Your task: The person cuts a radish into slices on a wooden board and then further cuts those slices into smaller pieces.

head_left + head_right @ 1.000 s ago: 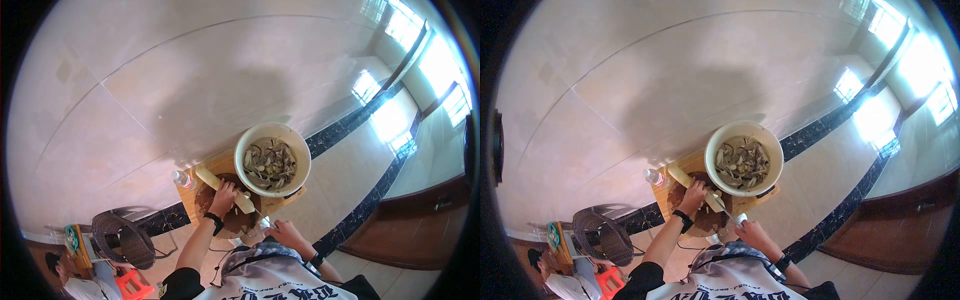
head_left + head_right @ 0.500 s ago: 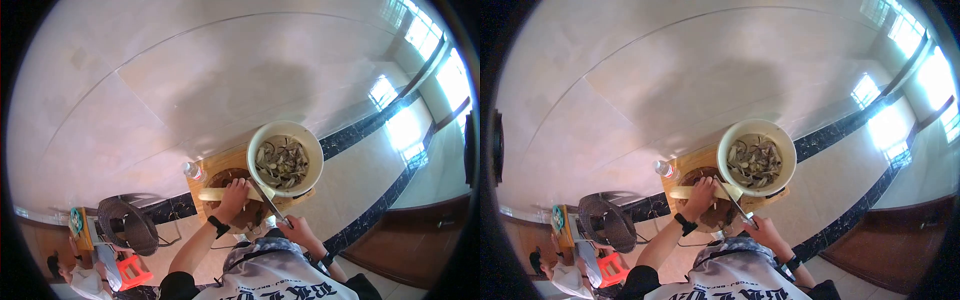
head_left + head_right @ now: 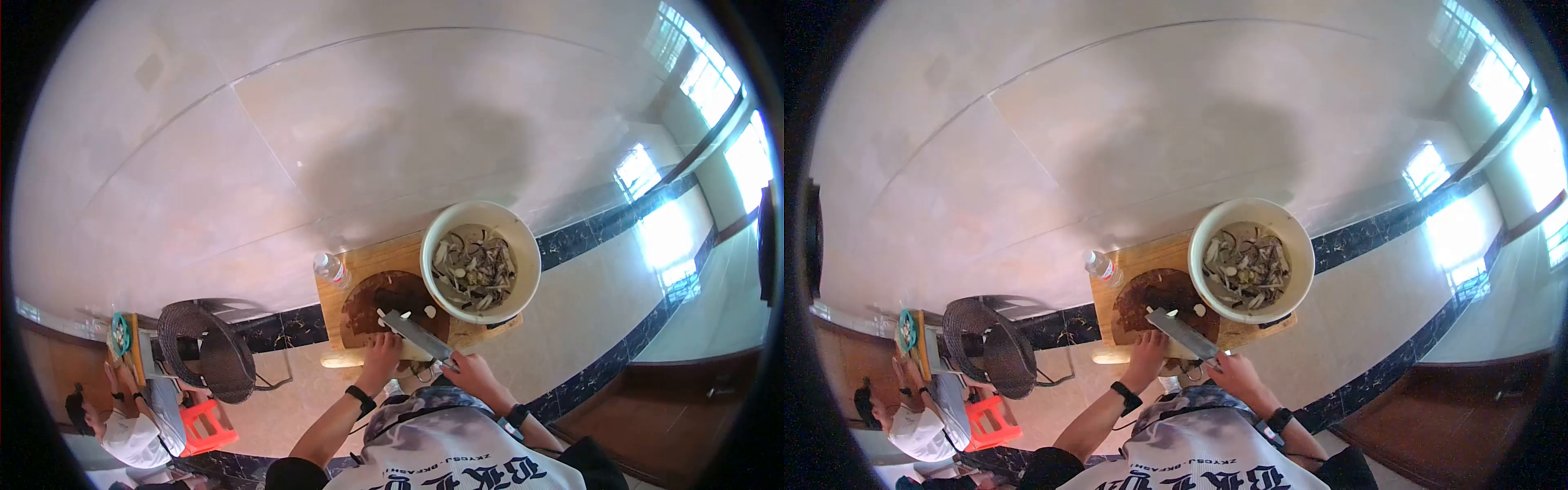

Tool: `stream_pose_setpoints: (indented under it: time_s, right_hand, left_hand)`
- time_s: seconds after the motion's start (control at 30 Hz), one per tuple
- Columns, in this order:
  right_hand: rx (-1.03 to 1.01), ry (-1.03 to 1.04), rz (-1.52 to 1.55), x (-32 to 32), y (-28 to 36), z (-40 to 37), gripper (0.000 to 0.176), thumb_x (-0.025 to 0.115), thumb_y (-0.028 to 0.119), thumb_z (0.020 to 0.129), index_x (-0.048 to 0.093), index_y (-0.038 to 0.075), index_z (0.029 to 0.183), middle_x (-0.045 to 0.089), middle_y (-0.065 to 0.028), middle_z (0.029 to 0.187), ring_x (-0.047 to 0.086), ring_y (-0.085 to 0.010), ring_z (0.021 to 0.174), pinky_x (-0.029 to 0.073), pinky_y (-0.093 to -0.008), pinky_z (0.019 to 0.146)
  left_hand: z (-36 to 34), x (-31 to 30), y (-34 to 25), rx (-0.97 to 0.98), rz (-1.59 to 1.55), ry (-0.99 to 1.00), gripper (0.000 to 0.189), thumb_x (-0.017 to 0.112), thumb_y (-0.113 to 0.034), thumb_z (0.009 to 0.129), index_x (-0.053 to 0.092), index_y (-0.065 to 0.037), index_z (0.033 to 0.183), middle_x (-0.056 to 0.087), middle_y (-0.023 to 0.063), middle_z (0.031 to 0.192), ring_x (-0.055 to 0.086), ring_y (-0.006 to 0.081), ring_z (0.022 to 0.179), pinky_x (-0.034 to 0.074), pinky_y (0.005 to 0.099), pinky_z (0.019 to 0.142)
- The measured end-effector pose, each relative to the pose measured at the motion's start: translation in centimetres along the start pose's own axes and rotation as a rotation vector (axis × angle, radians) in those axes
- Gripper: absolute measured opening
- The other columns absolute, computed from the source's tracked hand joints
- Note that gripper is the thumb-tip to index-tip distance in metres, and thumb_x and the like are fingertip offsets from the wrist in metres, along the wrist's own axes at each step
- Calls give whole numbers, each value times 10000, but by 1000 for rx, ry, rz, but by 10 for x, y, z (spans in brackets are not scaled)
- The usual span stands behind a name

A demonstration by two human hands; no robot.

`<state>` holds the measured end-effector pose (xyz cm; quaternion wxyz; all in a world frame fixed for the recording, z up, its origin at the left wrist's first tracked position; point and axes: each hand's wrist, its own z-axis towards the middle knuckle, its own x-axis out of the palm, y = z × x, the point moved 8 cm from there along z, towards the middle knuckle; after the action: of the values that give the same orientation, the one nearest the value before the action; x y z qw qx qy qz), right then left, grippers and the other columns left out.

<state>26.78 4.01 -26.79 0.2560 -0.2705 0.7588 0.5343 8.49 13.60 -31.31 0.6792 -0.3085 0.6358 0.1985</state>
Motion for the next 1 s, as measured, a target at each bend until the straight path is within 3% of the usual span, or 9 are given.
stream_pose_setpoints:
  time_s: [0.27, 0.37, 0.4, 0.53, 0.63, 0.77, 0.87, 0.97, 1.0]
  right_hand:
    - [39, 8, -104, 3, 5, 3, 346, 704, 377, 887, 650, 42, 955, 691, -239, 796, 669, -460, 765, 531, -546, 704]
    - [56, 9, -138, -1, 6, 3, 344, 696, 379, 890, 651, 47, 965, 695, -239, 807, 672, -458, 776, 535, -548, 709]
    - [59, 18, -153, -1, 3, 3, 342, 692, 379, 892, 651, 47, 966, 695, -239, 810, 672, -458, 780, 536, -550, 711]
    - [6, 27, -216, -3, 8, 4, 327, 676, 363, 896, 647, 46, 969, 694, -232, 818, 674, -454, 788, 538, -549, 710]
    - [-71, 53, -253, 5, 11, 8, 299, 673, 334, 887, 641, 50, 976, 696, -216, 818, 678, -444, 786, 540, -542, 704]
    - [-108, 60, -295, 0, 30, 8, 305, 641, 316, 897, 620, 42, 1032, 712, -215, 848, 699, -434, 804, 560, -541, 722]
    - [-118, 44, -286, -2, 31, 5, 300, 637, 313, 899, 619, 44, 1031, 712, -214, 848, 702, -427, 804, 562, -536, 719]
    - [-77, 29, -294, -4, 26, 0, 299, 648, 311, 885, 623, 49, 1025, 712, -202, 846, 697, -424, 802, 557, -533, 716]
    - [-55, 10, -286, -4, 22, -3, 297, 660, 308, 870, 629, 53, 1019, 711, -193, 840, 692, -422, 800, 551, -533, 715]
  left_hand:
    - [2, 27, 25, 1, -208, -106, 483, 743, -180, 749, 619, -6, 1183, 572, 185, 1157, 546, 361, 1133, 481, 476, 949]
    - [-2, -12, 63, -276, -389, -123, 296, 714, -122, 766, 670, -10, 1035, 607, 192, 1067, 596, 354, 1046, 508, 458, 913]
    - [-6, -10, 87, -370, -511, -294, 184, 705, -92, 766, 687, -4, 927, 637, 186, 969, 641, 354, 943, 535, 453, 849]
    - [36, -73, 94, -389, -860, -376, 217, 727, -191, 817, 702, -1, 920, 674, 176, 911, 671, 380, 875, 544, 478, 783]
    - [72, -54, 74, -306, -614, -76, 336, 738, -311, 836, 715, 0, 960, 690, 187, 973, 682, 369, 914, 543, 457, 777]
    - [88, -2, 74, -336, -569, 378, 302, 763, -343, 807, 774, -44, 848, 718, 172, 793, 712, 368, 801, 567, 453, 763]
    - [92, 6, 89, -312, -749, 107, 247, 759, -315, 810, 782, -70, 789, 704, 170, 706, 712, 369, 734, 576, 446, 744]
    - [95, 17, 111, -365, -647, 63, 213, 747, -278, 828, 789, -68, 830, 711, 182, 724, 717, 364, 756, 579, 430, 752]
    - [93, 24, 113, -496, -792, 249, 181, 723, -219, 838, 791, -54, 865, 714, 208, 801, 708, 382, 806, 572, 448, 763]
